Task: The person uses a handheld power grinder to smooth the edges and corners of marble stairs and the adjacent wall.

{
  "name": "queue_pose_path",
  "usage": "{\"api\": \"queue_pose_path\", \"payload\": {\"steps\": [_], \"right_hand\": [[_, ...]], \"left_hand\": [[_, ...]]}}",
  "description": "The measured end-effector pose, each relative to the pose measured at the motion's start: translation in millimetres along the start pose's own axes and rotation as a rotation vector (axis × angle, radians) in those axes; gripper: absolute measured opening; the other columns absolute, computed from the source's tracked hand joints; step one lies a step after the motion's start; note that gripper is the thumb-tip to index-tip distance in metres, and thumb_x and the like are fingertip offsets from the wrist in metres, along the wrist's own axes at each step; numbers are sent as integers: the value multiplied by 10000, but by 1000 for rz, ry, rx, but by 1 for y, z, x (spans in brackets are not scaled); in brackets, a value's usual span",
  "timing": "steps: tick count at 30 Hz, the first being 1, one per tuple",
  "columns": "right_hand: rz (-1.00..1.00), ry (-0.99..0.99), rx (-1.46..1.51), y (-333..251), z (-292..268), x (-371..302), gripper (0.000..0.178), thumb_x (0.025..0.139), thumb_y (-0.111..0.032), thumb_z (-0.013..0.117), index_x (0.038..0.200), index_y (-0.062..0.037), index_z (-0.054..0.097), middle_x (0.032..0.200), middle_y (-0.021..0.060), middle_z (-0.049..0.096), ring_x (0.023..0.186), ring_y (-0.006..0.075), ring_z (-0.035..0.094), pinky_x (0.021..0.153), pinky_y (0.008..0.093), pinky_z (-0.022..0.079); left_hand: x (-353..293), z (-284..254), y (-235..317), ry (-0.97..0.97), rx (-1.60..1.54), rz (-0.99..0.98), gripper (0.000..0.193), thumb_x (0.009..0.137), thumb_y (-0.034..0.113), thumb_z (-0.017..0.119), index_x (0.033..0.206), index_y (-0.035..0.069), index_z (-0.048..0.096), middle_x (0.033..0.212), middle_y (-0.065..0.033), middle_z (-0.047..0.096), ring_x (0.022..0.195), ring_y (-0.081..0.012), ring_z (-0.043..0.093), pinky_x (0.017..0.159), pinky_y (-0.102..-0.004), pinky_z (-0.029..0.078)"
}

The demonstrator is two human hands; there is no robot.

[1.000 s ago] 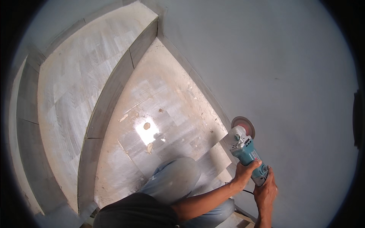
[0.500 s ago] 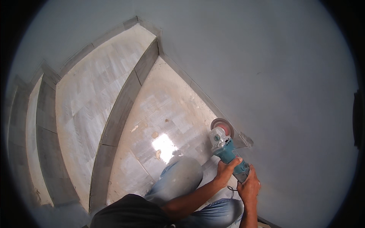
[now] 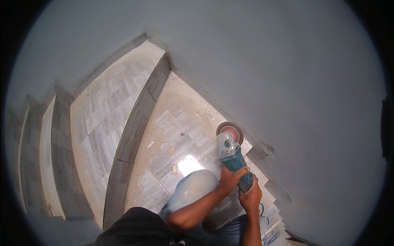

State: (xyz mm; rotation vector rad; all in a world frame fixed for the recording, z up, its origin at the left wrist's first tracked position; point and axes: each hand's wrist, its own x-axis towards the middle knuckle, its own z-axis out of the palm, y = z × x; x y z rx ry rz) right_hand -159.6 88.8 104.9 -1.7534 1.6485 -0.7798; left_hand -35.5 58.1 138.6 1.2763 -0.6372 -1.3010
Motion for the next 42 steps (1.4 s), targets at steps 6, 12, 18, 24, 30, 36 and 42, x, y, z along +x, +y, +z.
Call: {"api": "queue_pose_path", "payload": {"steps": [6,12,18,24,30,36,42], "right_hand": [[9,-18,22,4,1,-2,657,740,-83,716,1344,-49,460,1137,235,650,1038,437,628,891,494,500],[52,-48,56,7,2,-3,668,742,-100,729,1348,-48,451,1175,217,638,1071,428,617,905,498,494],[66,-58,51,5,6,-4,676,746,-123,748,1347,-53,447,1178,219,636,1077,422,616,902,503,490],[64,-70,63,8,9,-2,682,750,-147,758,1349,-58,444,1170,223,640,1076,420,618,907,499,485],[71,-55,65,7,12,-1,662,751,-157,753,1337,-61,461,1161,222,644,1079,423,615,911,501,482],[73,-76,32,3,-1,4,640,768,-160,724,1345,-66,463,1163,207,646,1072,433,612,903,509,483],[133,-220,-5,-39,-54,10,628,785,-141,691,1362,-79,451,1196,196,635,1069,431,615,903,516,485]], "left_hand": [[3,-1,-8,-15,-6,6,269,788,174,747,976,47,601,907,-36,633,830,-137,616,765,-299,496],[4,-1,-6,-4,58,-56,304,782,197,757,992,42,602,912,-30,628,829,-133,610,761,-295,492],[6,-6,-10,1,59,-61,320,785,205,758,1008,34,606,917,-33,634,834,-133,613,769,-299,498],[4,-5,-8,-9,41,-20,333,788,215,760,1019,34,603,957,-49,638,864,-146,622,771,-308,507],[6,-6,-11,5,46,32,355,786,228,762,1033,27,604,963,-50,637,891,-147,619,786,-309,509],[4,0,-4,46,94,-19,324,787,197,763,1020,34,607,959,-47,638,897,-143,616,808,-313,505],[-10,19,36,148,45,-169,268,805,160,753,1008,57,613,946,-29,650,866,-128,621,780,-295,507]]}}
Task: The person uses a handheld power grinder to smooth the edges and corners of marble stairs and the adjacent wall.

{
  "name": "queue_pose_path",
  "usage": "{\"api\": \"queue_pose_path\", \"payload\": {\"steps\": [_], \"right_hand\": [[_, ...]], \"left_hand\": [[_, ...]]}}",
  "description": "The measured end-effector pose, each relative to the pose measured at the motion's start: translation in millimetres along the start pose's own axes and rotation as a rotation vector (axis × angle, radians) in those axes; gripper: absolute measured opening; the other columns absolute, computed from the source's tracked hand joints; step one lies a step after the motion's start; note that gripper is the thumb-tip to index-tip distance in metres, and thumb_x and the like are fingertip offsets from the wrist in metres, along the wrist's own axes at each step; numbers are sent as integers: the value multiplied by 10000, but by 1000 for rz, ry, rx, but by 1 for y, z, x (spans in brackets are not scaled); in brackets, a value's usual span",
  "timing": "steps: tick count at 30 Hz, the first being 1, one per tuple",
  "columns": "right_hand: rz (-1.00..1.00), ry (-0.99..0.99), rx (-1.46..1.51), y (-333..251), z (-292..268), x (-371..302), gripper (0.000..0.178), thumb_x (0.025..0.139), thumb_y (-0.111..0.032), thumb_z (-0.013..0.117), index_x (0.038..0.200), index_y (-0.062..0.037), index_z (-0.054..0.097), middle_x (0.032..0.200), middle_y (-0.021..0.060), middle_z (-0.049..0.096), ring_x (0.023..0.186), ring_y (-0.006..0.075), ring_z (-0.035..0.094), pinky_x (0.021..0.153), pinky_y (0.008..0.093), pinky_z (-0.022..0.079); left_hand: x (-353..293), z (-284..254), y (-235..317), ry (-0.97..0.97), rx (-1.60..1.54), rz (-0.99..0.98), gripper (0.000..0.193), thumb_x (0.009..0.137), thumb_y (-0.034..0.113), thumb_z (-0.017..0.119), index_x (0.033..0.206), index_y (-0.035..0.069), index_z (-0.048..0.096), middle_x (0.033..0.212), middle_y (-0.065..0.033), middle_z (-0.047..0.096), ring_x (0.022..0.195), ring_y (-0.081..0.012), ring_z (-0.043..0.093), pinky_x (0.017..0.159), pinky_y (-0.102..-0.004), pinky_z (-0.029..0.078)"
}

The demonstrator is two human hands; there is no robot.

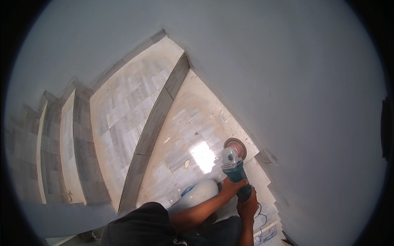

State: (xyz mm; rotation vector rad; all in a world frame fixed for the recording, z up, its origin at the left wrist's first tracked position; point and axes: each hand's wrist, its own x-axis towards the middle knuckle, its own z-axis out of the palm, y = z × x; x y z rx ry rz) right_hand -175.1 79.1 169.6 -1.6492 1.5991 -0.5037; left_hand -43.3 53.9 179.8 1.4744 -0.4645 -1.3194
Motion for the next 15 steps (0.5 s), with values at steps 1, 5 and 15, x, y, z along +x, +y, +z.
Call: {"api": "queue_pose_path", "payload": {"steps": [1,5,15], "right_hand": [[10,-38,-17,-10,-12,-1,628,788,-139,686,1366,-80,448,1205,195,632,1071,431,614,904,516,485],[52,-126,-89,-59,-64,-4,630,769,-103,696,1351,-67,458,1157,214,647,1059,431,622,882,502,495],[13,-327,-11,-194,-214,-8,725,758,-166,742,1390,-46,407,1242,237,600,1092,442,605,890,517,490]], "left_hand": [[-6,3,9,16,-12,-21,268,805,162,754,1009,57,615,944,-29,651,863,-127,621,779,-295,506],[-27,17,43,105,-39,-73,274,801,166,761,1010,56,622,933,-24,653,851,-124,618,778,-293,501],[-100,78,195,333,-231,-126,276,785,162,753,997,40,623,922,-36,656,825,-141,620,767,-300,495]]}}
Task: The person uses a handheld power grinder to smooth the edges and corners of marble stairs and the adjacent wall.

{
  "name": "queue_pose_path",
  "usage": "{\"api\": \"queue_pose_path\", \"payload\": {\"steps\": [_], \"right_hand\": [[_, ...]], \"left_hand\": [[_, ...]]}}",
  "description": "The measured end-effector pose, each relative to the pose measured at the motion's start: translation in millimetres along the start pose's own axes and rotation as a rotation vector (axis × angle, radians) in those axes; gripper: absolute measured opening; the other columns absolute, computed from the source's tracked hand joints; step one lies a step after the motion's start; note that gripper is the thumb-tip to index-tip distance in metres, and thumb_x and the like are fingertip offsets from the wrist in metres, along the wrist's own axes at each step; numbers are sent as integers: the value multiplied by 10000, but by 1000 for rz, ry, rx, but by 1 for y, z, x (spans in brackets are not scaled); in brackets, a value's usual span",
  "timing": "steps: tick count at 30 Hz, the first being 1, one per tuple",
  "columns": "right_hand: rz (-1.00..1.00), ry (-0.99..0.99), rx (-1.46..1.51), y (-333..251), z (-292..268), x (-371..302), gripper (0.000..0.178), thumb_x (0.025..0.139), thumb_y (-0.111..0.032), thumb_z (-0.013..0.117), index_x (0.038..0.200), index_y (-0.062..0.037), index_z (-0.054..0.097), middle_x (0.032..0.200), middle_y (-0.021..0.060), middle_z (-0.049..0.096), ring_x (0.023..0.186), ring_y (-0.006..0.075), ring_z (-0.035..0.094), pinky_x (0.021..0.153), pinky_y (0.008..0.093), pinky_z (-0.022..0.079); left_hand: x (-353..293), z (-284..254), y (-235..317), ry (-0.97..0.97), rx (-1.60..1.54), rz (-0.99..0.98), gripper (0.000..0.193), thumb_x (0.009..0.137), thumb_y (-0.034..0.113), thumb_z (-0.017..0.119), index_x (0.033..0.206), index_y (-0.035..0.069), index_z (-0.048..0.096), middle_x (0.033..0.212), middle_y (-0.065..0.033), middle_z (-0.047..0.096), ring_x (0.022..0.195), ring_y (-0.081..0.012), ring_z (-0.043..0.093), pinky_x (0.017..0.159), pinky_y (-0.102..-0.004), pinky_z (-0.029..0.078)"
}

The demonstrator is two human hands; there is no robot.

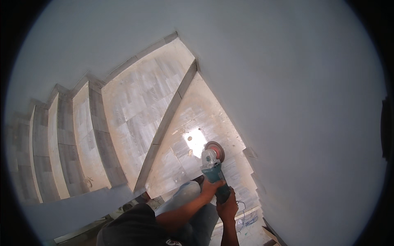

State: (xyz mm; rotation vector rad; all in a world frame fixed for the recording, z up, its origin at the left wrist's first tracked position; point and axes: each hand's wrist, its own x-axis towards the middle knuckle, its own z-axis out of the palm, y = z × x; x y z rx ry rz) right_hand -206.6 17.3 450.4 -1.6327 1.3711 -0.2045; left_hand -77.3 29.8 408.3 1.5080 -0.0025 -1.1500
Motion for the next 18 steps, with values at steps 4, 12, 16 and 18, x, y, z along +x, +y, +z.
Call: {"api": "queue_pose_path", "payload": {"steps": [4,12,16,18], "right_hand": [[-79,-110,27,-48,-62,-41,715,802,-289,751,1386,-21,437,1236,230,604,1081,410,619,929,463,479],[281,128,329,14,-141,-113,528,887,-190,612,1378,-55,472,1095,217,660,998,358,638,912,425,487],[337,-28,122,123,-149,-141,693,811,-131,646,1448,-101,375,1067,216,666,924,363,656,879,432,501],[251,-31,72,136,-122,-171,881,690,-60,691,1481,-125,309,1063,222,655,908,392,652,865,447,508]], "left_hand": [[-58,11,71,-11,76,-39,261,782,149,727,989,35,617,908,-33,642,814,-146,612,765,-302,489],[-147,60,187,7,-53,47,223,792,144,697,973,48,609,885,-32,614,809,-152,598,757,-314,484],[-183,108,162,23,-164,17,225,799,149,690,982,60,593,883,-34,596,792,-156,594,749,-324,493],[-194,122,183,-8,-146,-48,221,805,152,685,984,67,585,878,-33,587,782,-157,591,741,-329,498]]}}
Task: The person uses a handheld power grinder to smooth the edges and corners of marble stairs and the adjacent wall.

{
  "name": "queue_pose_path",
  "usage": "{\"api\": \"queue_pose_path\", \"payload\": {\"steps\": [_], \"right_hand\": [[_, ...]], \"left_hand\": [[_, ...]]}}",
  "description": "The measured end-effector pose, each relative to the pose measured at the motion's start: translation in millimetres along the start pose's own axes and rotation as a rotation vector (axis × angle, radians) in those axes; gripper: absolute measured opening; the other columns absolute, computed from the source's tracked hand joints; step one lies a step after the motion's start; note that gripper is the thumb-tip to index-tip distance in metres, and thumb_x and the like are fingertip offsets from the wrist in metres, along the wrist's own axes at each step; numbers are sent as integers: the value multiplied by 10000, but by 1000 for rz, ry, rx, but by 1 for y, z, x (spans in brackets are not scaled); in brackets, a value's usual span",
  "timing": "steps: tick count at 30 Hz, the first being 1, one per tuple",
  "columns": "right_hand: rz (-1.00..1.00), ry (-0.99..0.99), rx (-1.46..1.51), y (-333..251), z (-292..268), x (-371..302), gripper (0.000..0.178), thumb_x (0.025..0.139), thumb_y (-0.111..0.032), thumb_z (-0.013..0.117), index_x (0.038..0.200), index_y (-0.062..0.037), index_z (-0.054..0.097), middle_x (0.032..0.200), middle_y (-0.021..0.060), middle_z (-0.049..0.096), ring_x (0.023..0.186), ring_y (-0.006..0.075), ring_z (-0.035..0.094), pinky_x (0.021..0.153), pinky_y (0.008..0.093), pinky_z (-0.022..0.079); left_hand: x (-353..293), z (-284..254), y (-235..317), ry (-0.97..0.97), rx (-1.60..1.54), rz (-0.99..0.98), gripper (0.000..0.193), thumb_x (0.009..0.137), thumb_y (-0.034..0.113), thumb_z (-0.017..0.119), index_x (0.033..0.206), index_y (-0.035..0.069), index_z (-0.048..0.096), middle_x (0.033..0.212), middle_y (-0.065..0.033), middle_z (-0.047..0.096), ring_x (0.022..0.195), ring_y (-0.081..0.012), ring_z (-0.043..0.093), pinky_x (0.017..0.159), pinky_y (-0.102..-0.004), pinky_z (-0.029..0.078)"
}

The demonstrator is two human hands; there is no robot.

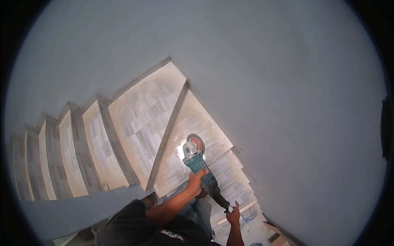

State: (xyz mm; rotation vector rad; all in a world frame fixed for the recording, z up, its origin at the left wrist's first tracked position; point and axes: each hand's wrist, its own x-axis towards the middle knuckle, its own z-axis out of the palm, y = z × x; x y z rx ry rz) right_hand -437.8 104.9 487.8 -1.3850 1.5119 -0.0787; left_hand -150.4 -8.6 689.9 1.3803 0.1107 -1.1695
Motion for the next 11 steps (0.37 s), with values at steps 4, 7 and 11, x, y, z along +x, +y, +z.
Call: {"api": "queue_pose_path", "payload": {"steps": [4,7,11], "right_hand": [[-203,-2,328,36,18,3,941,694,-115,742,1486,12,248,1362,297,488,1265,441,486,1055,459,408],[-264,126,304,60,-2,28,891,704,-191,786,1449,20,347,1395,257,480,1274,427,475,1082,456,385],[134,82,108,124,-66,26,838,729,-287,787,1456,-132,399,1424,222,463,1308,422,445,1067,506,392]], "left_hand": [[-13,46,-20,-15,-6,-47,208,820,149,664,993,75,576,880,-45,594,783,-181,611,740,-350,525],[-24,100,-61,21,43,-110,203,834,180,644,996,84,567,880,-55,597,805,-201,624,758,-370,540],[-29,217,-105,-90,145,-109,397,836,301,641,1150,96,512,1014,-83,595,948,-240,619,875,-404,523]]}}
